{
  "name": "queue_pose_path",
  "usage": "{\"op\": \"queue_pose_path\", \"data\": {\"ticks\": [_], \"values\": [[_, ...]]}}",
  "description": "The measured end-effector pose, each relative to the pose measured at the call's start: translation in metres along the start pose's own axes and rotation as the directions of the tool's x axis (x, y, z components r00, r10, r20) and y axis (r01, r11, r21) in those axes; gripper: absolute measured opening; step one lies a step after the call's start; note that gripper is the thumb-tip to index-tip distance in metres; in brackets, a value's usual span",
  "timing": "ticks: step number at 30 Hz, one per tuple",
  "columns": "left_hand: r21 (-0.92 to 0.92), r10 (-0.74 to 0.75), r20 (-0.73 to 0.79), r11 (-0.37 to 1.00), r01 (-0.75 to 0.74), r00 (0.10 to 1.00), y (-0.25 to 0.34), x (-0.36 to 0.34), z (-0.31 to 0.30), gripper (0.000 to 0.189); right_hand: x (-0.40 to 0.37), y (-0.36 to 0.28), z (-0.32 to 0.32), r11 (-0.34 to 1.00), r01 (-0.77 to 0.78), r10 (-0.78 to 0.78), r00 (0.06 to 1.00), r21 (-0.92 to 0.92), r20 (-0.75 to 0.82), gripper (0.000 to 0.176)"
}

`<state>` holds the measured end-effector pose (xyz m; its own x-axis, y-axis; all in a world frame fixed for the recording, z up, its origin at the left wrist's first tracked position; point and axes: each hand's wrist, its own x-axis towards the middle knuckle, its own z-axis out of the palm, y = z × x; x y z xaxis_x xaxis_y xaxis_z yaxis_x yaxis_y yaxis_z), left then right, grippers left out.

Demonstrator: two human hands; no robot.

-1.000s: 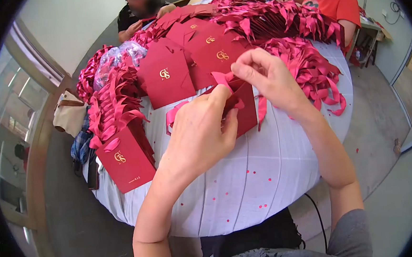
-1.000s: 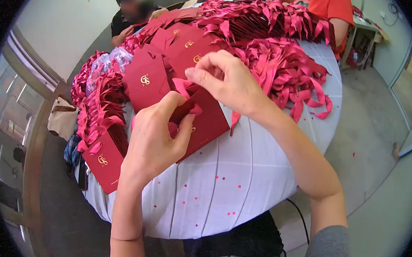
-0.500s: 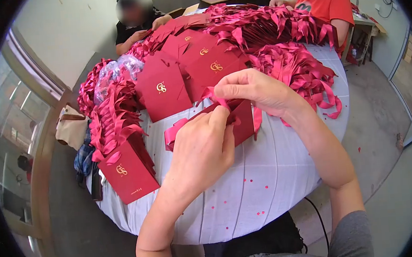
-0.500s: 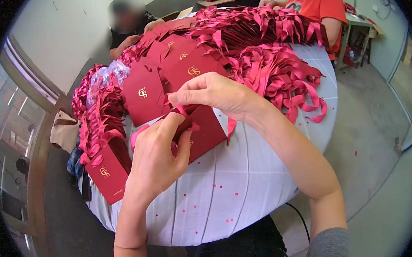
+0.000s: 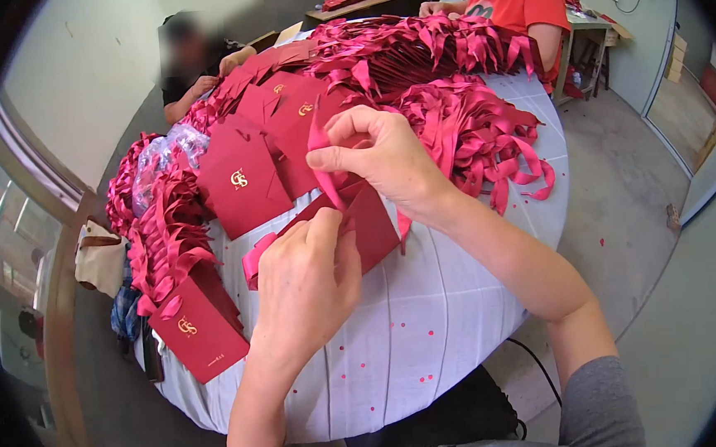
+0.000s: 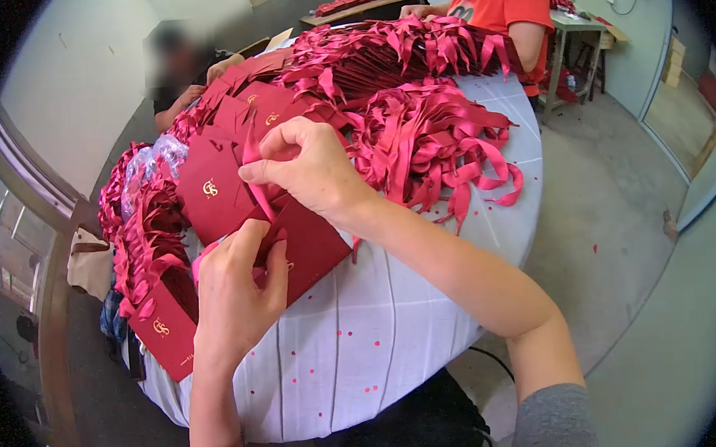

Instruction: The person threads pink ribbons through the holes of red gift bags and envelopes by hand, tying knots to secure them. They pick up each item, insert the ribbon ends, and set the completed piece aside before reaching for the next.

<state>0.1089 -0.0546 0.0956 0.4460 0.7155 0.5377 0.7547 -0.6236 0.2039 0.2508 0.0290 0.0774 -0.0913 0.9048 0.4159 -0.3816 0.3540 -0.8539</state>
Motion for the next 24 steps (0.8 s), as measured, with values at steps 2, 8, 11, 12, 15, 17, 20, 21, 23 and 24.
{"op": "queue_pose_path", "data": {"ticks": [2,8,11,12,15,17,20,21,23,24], "values": [[-0.019,0.022,-0.026,1.000,-0.023,0.999,-0.001,0.001,0.003,0.012,0.006,0.010,0.001,0.987,0.092,-0.101,0.993,-0.131,-0.064,0.022],[0.017,0.050,-0.091,0.999,-0.049,0.995,0.000,0.002,0.007,0.012,0.017,0.007,0.000,0.944,0.195,-0.224,0.971,-0.265,-0.083,0.024],[0.017,0.041,-0.090,0.999,-0.039,0.995,0.000,0.002,0.004,0.012,0.024,0.015,0.001,0.870,0.278,-0.334,0.940,-0.408,-0.071,0.026],[0.006,0.027,-0.084,1.000,-0.027,0.996,0.000,0.002,0.004,0.011,0.022,0.010,0.003,0.839,0.276,-0.328,0.944,-0.468,-0.031,0.026],[-0.018,0.022,-0.081,1.000,-0.024,0.996,-0.001,0.001,0.003,0.010,0.020,0.002,0.001,0.835,0.280,-0.305,0.952,-0.474,0.027,0.030],[-0.049,-0.007,-0.057,0.999,0.004,0.998,-0.004,0.001,0.001,0.009,0.020,-0.010,-0.010,0.805,0.074,-0.060,0.997,-0.589,0.043,0.043],[-0.104,-0.056,-0.010,0.993,0.055,0.998,-0.004,0.003,-0.003,0.009,0.018,-0.021,-0.031,0.680,-0.071,0.187,0.979,-0.730,0.079,0.065],[-0.120,-0.077,0.019,0.990,0.079,0.997,-0.004,0.003,-0.005,0.009,0.017,-0.025,-0.033,0.603,-0.130,0.326,0.941,-0.787,0.094,0.069],[-0.130,-0.082,0.026,0.988,0.084,0.996,-0.006,0.003,-0.006,0.008,0.014,-0.024,-0.030,0.509,-0.144,0.386,0.919,-0.849,0.076,0.071],[-0.142,-0.081,0.035,0.986,0.085,0.996,-0.006,0.004,-0.005,0.008,0.013,-0.019,-0.031,0.604,-0.187,0.455,0.879,-0.775,0.142,0.071]]}}
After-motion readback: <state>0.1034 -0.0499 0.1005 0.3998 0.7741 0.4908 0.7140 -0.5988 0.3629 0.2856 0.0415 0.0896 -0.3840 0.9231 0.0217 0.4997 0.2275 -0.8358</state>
